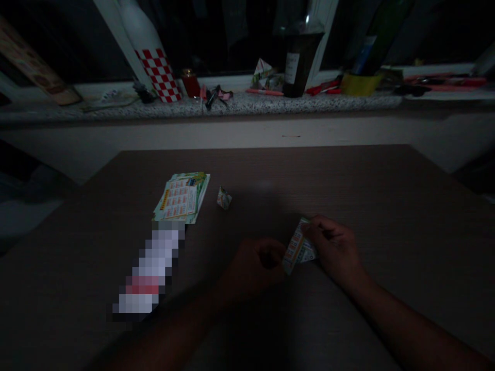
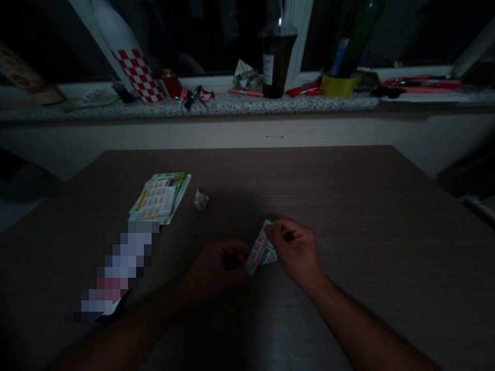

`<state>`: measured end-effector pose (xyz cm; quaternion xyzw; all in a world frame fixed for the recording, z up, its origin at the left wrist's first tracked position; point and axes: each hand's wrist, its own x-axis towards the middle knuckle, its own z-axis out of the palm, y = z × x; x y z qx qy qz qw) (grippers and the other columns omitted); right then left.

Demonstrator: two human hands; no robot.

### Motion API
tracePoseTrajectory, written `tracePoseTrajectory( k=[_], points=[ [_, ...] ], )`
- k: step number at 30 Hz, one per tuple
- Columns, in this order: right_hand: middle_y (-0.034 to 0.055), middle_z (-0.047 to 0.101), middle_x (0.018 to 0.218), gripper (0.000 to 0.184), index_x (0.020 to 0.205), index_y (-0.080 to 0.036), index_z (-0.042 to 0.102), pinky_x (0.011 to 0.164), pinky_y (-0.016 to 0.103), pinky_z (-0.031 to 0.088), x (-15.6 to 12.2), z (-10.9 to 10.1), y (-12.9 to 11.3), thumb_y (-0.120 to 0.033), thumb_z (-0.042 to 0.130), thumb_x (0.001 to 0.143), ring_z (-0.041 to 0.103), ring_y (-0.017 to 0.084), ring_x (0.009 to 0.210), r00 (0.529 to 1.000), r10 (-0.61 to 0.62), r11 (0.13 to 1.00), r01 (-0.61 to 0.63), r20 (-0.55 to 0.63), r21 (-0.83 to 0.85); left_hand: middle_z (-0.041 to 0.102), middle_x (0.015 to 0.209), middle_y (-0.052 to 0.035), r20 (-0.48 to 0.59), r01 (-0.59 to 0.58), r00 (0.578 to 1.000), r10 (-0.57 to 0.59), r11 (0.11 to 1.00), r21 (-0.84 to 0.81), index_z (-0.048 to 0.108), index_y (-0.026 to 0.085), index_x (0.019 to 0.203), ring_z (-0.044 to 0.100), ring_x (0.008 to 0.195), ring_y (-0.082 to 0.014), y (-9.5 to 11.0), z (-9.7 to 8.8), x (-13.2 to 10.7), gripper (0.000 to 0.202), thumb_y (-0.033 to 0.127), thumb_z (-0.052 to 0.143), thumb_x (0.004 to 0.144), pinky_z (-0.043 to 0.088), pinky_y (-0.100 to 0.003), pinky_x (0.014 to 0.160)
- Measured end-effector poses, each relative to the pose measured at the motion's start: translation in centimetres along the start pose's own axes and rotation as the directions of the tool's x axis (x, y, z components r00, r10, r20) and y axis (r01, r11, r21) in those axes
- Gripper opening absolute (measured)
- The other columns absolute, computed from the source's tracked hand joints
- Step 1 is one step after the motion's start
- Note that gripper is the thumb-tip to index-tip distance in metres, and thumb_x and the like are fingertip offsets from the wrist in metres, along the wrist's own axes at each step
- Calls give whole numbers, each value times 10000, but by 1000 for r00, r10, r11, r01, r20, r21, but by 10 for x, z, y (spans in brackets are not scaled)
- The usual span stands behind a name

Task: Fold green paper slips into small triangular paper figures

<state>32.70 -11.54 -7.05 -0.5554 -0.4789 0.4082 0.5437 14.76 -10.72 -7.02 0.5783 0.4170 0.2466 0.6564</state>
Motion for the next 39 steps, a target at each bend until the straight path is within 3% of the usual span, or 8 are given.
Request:
tracePoseTrajectory(
  k=[5,9,14,18,26,30,35,39],
  points=[
    [-31,502,539,233,671,-186,599,465,241,370,4,-6,6,-391,640,774,436,109,463,980,129,960,-162,151,229,578,659,52,-58,-57,997,47,979,-194,588,169,820,513,544,-75,2,-4,0,215,122,682,632,412,-182,518],
    [6,570,615,205,841,-178,674,548,269,430,5,-8,7,-354,615,755,524,142,556,949,103,872,-230,297,432,560,621,35,-29,-10,1000,-3,908,-419,577,152,720,508,496,-80,2,-6,1,62,137,604,667,409,-197,477],
    [25,650,853,342,1057,-229,625,637,262,461,-1,-4,12,-269,710,728,586,138,693,875,66,878,-279,480,388,539,548,26,106,129,991,-80,779,-614,587,157,755,490,438,-93,2,-7,3,118,110,549,654,396,-213,442],
    [22,671,824,246,908,-213,676,653,245,483,-5,0,16,-273,781,693,620,138,738,865,65,896,-270,498,352,550,564,10,177,193,979,-99,719,-668,604,153,801,507,455,-106,3,-9,2,150,107,532,677,424,-230,453],
    [25,705,690,162,740,-195,724,587,250,514,-7,3,7,-296,813,650,638,149,635,927,51,944,-166,372,286,570,574,0,204,211,974,-99,725,-655,632,136,816,519,450,-111,0,-11,3,122,139,563,715,427,-232,450],
    [21,728,694,133,722,-194,741,620,263,521,-6,2,11,-254,823,637,658,159,643,939,125,925,-226,319,304,649,663,-58,115,156,988,-107,741,-653,658,127,834,584,527,-155,0,-8,5,307,420,574,797,467,-274,502],
    [22,716,644,132,646,-177,720,588,253,503,-5,3,12,-260,822,635,635,142,591,949,153,929,-233,274,289,668,696,-34,-95,-73,994,46,952,-298,696,118,781,578,553,-110,4,-3,3,246,364,681,767,449,-221,559],
    [14,701,594,204,568,-174,685,540,231,480,-6,8,6,-313,823,623,610,120,536,959,201,913,-257,198,316,676,672,-22,-141,-68,989,52,992,-108,700,128,760,562,504,-88,6,-4,1,226,337,633,817,426,-195,519]
  ],
)
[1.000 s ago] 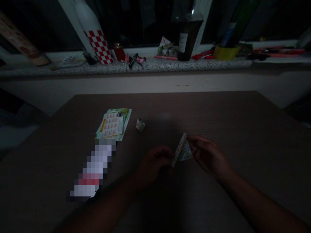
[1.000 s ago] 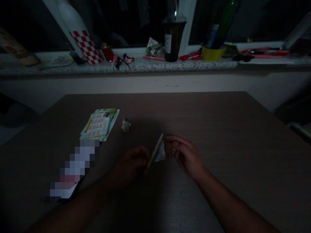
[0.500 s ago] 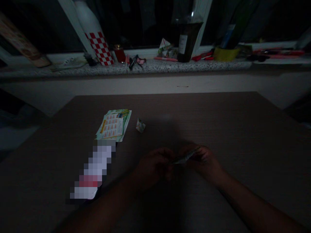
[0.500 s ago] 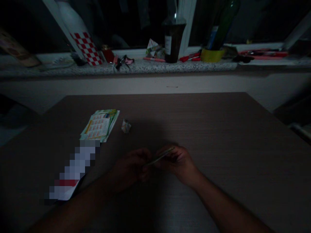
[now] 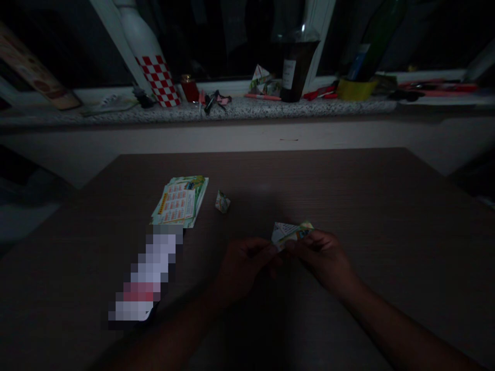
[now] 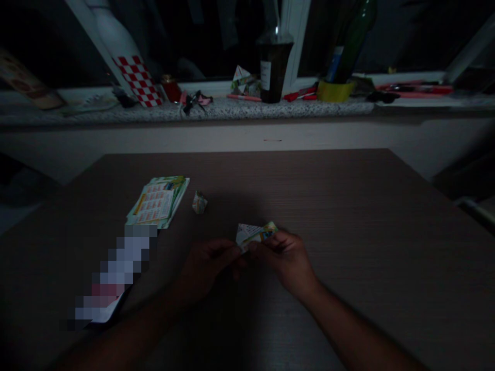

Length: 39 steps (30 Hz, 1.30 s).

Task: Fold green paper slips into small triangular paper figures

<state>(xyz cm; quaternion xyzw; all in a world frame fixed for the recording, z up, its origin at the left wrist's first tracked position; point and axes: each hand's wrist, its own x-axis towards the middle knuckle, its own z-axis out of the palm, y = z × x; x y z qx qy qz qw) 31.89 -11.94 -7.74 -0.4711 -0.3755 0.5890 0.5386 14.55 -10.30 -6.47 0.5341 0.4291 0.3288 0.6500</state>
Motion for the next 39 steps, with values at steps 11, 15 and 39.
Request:
tracePoseTrajectory(
  k=[11,15,39],
  points=[
    [2,696,601,185,689,-184,708,550,244,514,-2,5,-5,-298,829,610,630,133,548,996,-5,1000,5,88,-7,707,713,-31,33,38,999,-37,999,-17,689,145,834,631,594,-124,-2,-1,-2,204,343,659,798,478,-214,577],
    [2,690,590,183,707,-190,706,518,247,514,-4,6,-4,-350,786,671,629,137,523,993,-12,999,16,120,-36,711,711,-28,5,17,1000,-17,999,36,693,145,802,641,627,-124,-1,1,-1,209,346,638,818,480,-209,602],
    [-14,624,578,243,666,-165,660,480,220,401,-4,-5,-3,-317,832,585,525,108,513,997,-17,982,3,-71,-187,741,753,-18,-311,23,950,-38,998,-52,651,155,859,685,703,-170,9,-2,1,329,195,820,580,527,-252,648]
  ],
)
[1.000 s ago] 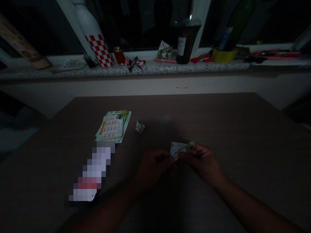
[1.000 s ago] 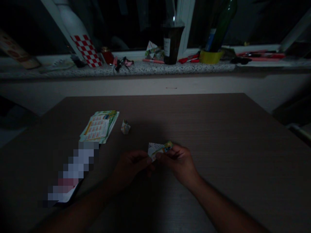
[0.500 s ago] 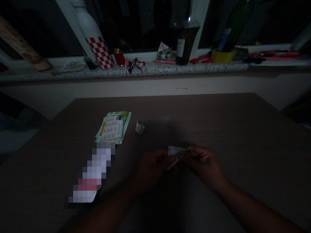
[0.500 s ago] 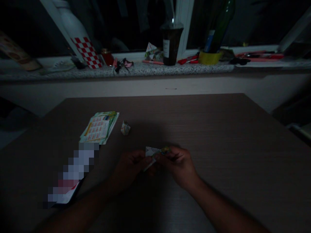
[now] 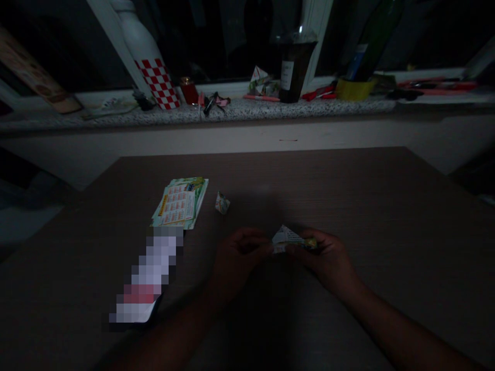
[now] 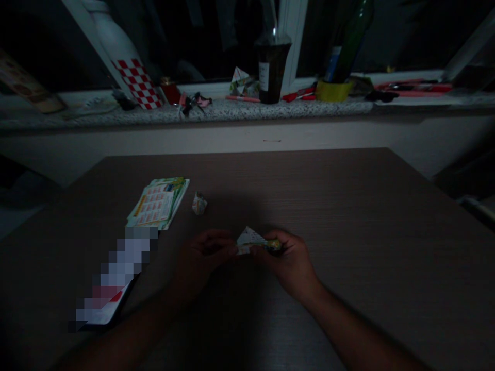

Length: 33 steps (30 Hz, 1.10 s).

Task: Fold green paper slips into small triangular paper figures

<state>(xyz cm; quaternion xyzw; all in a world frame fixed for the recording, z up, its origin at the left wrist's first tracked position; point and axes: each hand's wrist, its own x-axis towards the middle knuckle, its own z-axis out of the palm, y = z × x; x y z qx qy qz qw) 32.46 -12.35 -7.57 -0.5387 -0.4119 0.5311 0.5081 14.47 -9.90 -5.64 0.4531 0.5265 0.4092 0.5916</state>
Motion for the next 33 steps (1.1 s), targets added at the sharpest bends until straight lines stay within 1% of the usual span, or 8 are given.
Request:
tracePoseTrajectory(
  k=[5,12,17,23,25,28,30,33],
  points=[
    [-5,643,603,239,671,-171,646,507,226,433,0,1,3,-341,811,636,557,116,534,999,-17,996,21,-51,85,733,778,0,-104,-89,991,84,995,-44,632,173,860,683,747,-157,-1,1,-3,305,158,798,605,537,-241,673],
    [12,699,682,241,727,-168,693,575,253,495,-1,11,6,-289,847,586,616,143,588,1000,27,992,-27,2,120,690,686,2,-100,-108,989,110,994,28,629,155,705,633,649,-123,1,5,-8,167,175,777,631,497,-199,587],
    [18,697,651,173,642,-177,702,631,274,513,-2,15,8,-281,835,606,633,152,611,998,44,938,-56,42,342,677,685,10,-109,-142,984,140,990,-18,542,165,630,609,637,-113,0,8,-8,225,155,766,618,480,-199,583],
    [34,699,628,195,622,-170,713,546,273,503,-5,17,7,-269,861,542,615,161,562,995,95,985,-99,32,143,663,696,6,-54,-161,986,159,986,-51,452,165,548,601,652,-114,-3,9,-9,306,144,749,617,473,-206,605],
    [34,688,609,193,602,-162,702,538,263,491,-4,17,7,-291,844,577,608,155,555,996,87,985,-91,35,149,665,701,3,3,-126,992,128,981,-144,513,156,577,601,650,-111,-5,7,-7,245,174,751,634,476,-209,613],
    [29,680,613,196,627,-155,696,576,262,494,-4,15,5,-301,827,612,611,148,570,991,85,955,-111,104,275,661,657,-1,157,25,987,30,940,-339,637,145,724,601,601,-116,-8,4,-2,149,247,738,683,480,-226,589],
    [22,672,612,199,624,-153,686,568,253,492,-4,14,1,-287,831,603,605,139,565,983,104,927,-151,151,343,658,628,-13,276,147,960,-37,909,-390,668,132,762,605,577,-126,-9,3,0,175,265,749,684,482,-236,571],
    [18,663,593,167,628,-151,690,555,245,493,-5,13,-3,-263,813,635,606,131,554,961,91,912,-186,263,364,678,665,-54,441,288,888,-126,901,-323,688,105,743,613,584,-132,-10,1,1,204,288,760,689,483,-239,571]
  ],
)
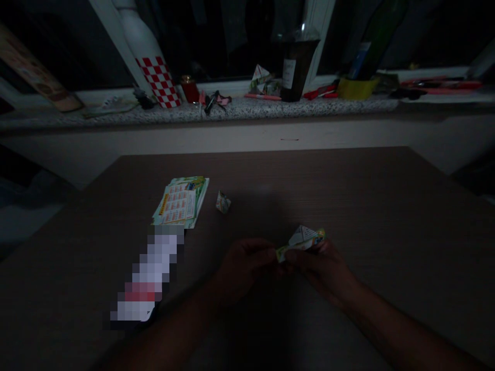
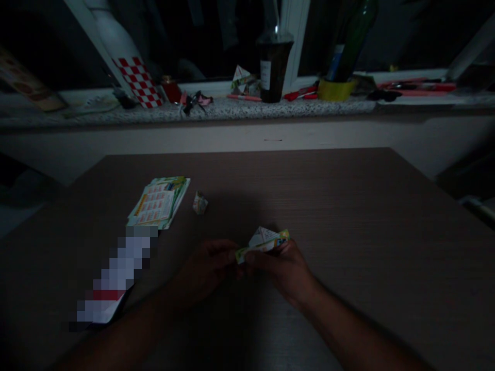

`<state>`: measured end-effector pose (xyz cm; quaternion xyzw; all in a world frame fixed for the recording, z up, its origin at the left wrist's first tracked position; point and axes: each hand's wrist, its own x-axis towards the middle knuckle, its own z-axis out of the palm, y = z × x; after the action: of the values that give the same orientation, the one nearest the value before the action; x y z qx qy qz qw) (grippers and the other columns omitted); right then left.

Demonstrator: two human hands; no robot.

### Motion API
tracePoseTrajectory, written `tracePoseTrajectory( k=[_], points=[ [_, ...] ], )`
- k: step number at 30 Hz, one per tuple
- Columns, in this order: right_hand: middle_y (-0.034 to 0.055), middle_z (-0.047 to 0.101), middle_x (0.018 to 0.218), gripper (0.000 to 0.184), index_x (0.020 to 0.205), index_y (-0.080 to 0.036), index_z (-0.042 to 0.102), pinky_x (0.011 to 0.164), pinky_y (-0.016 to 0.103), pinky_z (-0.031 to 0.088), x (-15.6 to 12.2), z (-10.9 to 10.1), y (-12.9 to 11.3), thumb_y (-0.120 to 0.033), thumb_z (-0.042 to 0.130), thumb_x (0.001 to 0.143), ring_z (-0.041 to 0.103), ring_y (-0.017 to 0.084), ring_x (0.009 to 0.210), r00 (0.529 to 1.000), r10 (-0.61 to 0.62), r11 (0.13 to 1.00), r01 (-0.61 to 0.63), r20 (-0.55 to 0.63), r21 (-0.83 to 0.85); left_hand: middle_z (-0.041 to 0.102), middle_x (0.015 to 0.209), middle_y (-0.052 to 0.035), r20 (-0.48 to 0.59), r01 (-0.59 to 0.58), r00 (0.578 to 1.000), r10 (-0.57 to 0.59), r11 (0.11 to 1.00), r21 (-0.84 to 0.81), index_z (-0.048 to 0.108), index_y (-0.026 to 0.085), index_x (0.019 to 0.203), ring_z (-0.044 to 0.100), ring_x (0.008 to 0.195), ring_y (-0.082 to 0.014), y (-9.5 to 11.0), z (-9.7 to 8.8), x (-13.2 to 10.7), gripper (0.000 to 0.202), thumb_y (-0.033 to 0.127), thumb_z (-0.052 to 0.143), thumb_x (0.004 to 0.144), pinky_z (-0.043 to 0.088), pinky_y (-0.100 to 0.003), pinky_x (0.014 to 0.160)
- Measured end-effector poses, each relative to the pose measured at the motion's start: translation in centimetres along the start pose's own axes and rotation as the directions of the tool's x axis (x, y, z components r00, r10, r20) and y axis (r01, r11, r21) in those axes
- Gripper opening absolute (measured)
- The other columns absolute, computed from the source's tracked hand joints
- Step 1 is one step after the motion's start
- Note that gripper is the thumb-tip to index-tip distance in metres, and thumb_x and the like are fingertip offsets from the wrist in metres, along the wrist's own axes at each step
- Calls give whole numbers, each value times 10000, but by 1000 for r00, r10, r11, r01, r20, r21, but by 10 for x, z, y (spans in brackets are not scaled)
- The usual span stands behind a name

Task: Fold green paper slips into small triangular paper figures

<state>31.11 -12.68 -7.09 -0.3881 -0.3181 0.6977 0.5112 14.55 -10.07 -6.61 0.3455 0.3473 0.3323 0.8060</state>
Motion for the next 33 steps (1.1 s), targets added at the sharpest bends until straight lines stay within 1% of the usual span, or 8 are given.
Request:
tracePoseTrajectory(
  k=[2,4,10,19,24,28,30,33],
  points=[
    [14,665,592,147,638,-157,696,540,246,494,-1,0,-1,-258,801,653,600,127,537,998,8,1000,-7,56,-1,688,701,-72,58,66,996,-67,998,16,694,103,758,619,598,-139,0,-1,-1,231,317,757,696,483,-243,572],
    [10,670,603,134,651,-161,699,532,245,493,-1,-1,0,-250,799,655,600,124,534,997,16,1000,-16,80,-8,688,704,-76,76,87,993,-88,996,17,691,107,754,624,601,-146,0,-2,-2,253,335,770,678,484,-248,565],
    [8,669,602,137,665,-157,693,541,237,490,-1,-4,2,-247,796,675,605,120,543,996,14,998,-8,89,-58,689,693,-72,97,52,994,-60,995,85,684,111,711,616,595,-138,0,-3,-2,244,337,768,675,476,-240,567],
    [22,670,597,187,656,-144,678,527,236,495,-3,-7,5,-288,797,677,613,124,543,999,-1,988,7,41,-152,688,667,-28,46,-59,998,47,954,294,690,140,713,610,603,-119,1,0,-5,134,258,671,774,459,-222,607],
    [24,673,622,191,633,-145,680,548,244,499,-2,-7,4,-272,822,635,616,137,572,1000,-24,967,24,4,-253,659,642,-8,-26,-89,994,110,902,422,670,152,708,604,610,-131,3,3,-7,143,286,676,757,449,-223,597],
    [7,667,627,190,634,-160,677,542,227,491,-2,-6,2,-265,834,611,598,124,572,1000,-27,958,22,-11,-284,609,613,12,-113,-74,980,162,829,554,642,151,689,540,565,-103,3,4,-7,135,272,660,745,384,-190,523],
    [5,671,639,185,650,-164,684,548,219,490,-2,-5,2,-275,828,618,594,117,578,1000,-23,957,23,3,-290,579,596,26,-147,-66,972,181,819,570,626,149,677,505,540,-89,2,4,-6,127,261,657,729,360,-181,500],
    [7,676,659,176,672,-163,696,562,212,487,-2,-1,4,-298,806,643,591,107,589,1000,-12,949,20,26,-316,565,593,32,-166,-82,962,218,809,582,615,146,679,493,538,-87,1,5,-6,111,246,648,712,365,-183,507]
  ],
)
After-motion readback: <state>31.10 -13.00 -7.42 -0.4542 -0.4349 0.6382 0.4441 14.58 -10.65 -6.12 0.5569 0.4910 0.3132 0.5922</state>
